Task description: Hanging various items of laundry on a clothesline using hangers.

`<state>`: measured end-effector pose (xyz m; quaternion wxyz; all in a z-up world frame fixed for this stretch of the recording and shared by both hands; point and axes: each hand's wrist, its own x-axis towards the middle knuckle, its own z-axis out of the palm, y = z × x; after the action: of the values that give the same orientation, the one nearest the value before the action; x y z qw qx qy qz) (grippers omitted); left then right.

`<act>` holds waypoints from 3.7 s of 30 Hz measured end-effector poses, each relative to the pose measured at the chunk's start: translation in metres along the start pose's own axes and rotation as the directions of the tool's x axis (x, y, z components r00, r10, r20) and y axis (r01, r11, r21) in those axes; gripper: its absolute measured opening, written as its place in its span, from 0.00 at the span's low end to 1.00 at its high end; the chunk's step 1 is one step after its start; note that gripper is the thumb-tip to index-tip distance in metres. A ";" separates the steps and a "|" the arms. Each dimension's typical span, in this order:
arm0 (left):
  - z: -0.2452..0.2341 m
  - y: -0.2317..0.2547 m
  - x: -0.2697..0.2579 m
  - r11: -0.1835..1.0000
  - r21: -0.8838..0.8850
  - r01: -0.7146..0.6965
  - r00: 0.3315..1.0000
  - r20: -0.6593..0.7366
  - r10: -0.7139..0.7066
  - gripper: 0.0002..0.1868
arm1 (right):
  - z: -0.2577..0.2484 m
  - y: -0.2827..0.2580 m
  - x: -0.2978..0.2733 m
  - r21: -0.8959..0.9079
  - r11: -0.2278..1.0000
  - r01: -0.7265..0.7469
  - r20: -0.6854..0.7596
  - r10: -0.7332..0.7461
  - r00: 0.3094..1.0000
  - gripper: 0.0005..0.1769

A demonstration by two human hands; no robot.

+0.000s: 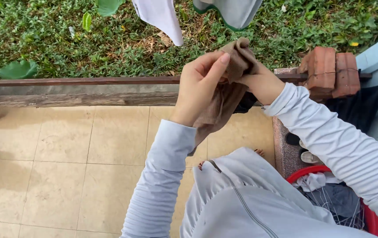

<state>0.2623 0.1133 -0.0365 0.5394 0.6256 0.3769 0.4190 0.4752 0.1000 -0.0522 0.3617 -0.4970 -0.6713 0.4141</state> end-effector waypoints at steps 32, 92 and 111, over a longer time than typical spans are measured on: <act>0.382 -0.045 -0.068 0.233 -0.287 0.929 0.369 0.770 -0.521 0.08 | -0.092 0.086 -0.400 0.665 0.734 -0.140 -0.693 0.676 0.251 0.43; 0.538 -0.070 -0.162 0.676 0.288 0.678 0.321 0.712 -0.625 0.23 | 0.063 0.406 -0.738 0.785 0.081 -0.615 -0.430 0.786 -0.445 0.17; 0.528 -0.097 -0.178 0.588 0.461 0.665 0.264 0.591 -0.762 0.19 | 0.024 0.348 -0.704 0.587 -0.068 -0.806 -0.241 0.937 -0.255 0.36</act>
<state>0.6871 -0.2281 -0.1886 0.7320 0.5290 0.3860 -0.1879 0.7533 -0.5286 -0.4324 0.1842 -0.8817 0.1139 0.4192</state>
